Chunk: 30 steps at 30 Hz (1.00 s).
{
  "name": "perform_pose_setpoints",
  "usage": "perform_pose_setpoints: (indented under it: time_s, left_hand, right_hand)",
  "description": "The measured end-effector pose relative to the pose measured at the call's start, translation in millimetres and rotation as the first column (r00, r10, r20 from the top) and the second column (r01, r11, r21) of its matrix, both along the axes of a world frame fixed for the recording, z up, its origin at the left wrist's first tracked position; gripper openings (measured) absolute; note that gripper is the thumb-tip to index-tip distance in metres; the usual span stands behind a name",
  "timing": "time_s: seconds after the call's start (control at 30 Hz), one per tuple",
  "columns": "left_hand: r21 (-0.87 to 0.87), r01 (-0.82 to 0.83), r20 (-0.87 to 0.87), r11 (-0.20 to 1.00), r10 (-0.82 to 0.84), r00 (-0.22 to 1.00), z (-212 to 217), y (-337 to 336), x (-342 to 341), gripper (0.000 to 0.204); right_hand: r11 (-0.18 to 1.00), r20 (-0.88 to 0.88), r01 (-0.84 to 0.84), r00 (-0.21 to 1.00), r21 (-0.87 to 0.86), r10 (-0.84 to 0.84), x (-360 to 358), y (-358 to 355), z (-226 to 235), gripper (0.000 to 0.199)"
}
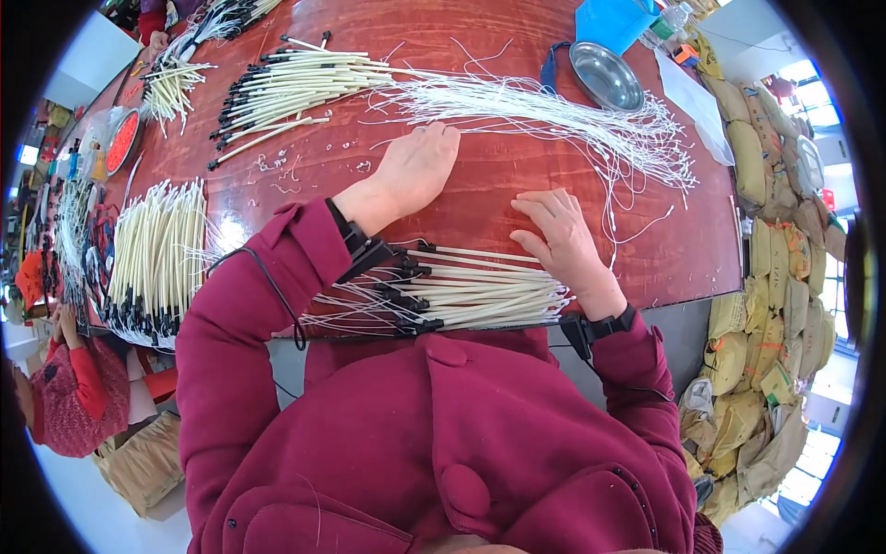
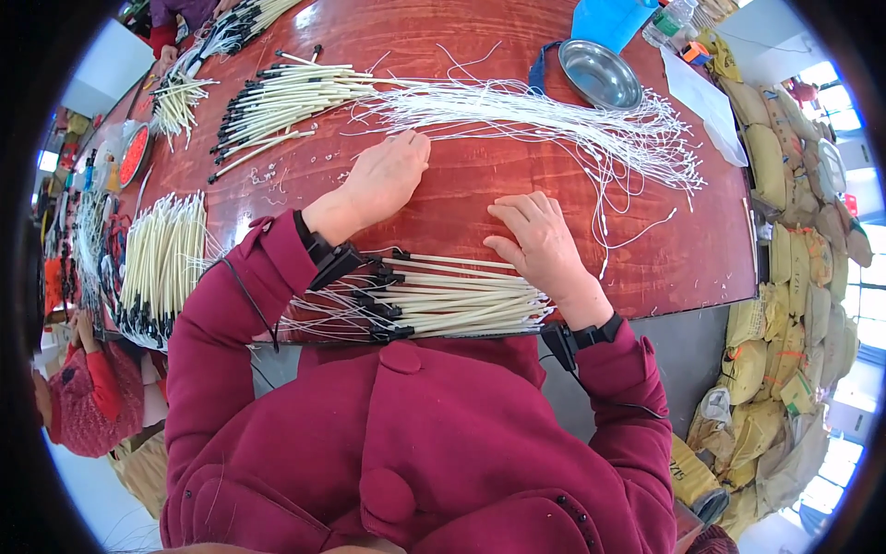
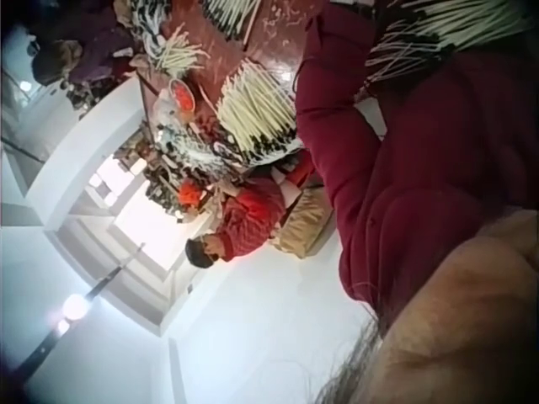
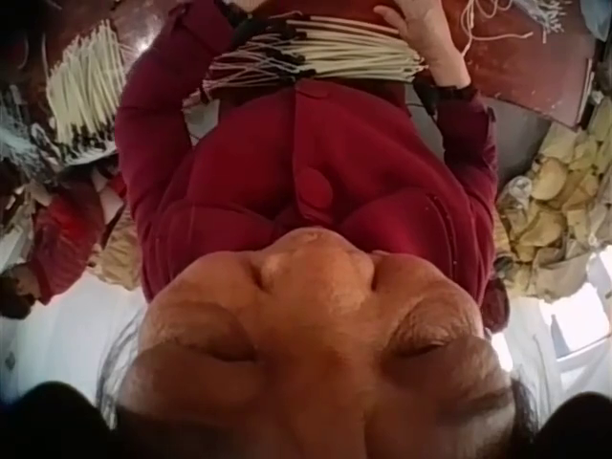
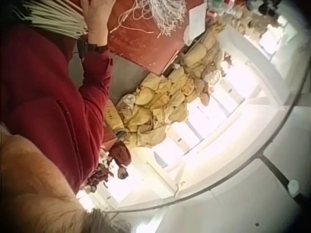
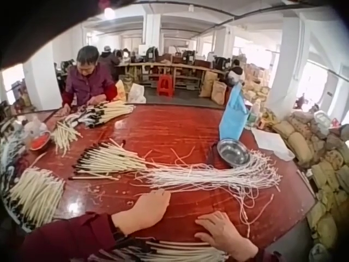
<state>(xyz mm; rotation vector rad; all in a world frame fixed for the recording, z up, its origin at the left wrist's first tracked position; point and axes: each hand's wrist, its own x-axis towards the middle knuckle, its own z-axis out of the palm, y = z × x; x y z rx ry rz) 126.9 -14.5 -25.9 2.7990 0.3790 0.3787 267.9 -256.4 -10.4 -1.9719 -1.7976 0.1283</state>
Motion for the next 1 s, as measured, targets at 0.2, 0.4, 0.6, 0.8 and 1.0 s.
perform_pose_setpoints:
  time_s: [0.2, 0.4, 0.6, 0.8, 1.0]
  left_hand:
    - [-0.106, -0.070, 0.057, 0.992, 0.077, 0.995, 1, 7, 21, 0.013]
    - [-0.023, -0.084, 0.000, 0.996, 0.084, 0.996, -26, 25, 42, 0.013]
    - [-0.024, 0.009, 0.067, 1.000, -0.008, 0.998, -11, 20, 32, 0.012]
    - [0.120, 0.305, 0.004, 0.945, -0.308, 0.951, 19, 1, -39, 0.010]
    - [0.157, 0.324, -0.263, 0.933, -0.276, 0.924, 28, 7, -118, 0.016]
  right_hand:
    - [0.999, 0.014, -0.028, 1.000, 0.037, 0.028, -7, 6, 2, 0.036]
    - [0.998, 0.011, -0.036, 0.999, 0.050, 0.035, -6, 6, 1, 0.035]
    - [0.999, 0.001, -0.006, 1.000, 0.051, 0.006, -7, 4, -1, 0.035]
    - [0.996, 0.032, 0.060, 0.998, 0.060, -0.062, 4, -1, 3, 0.041]
    - [0.992, 0.097, 0.098, 0.990, 0.077, -0.105, 13, 6, 7, 0.054]
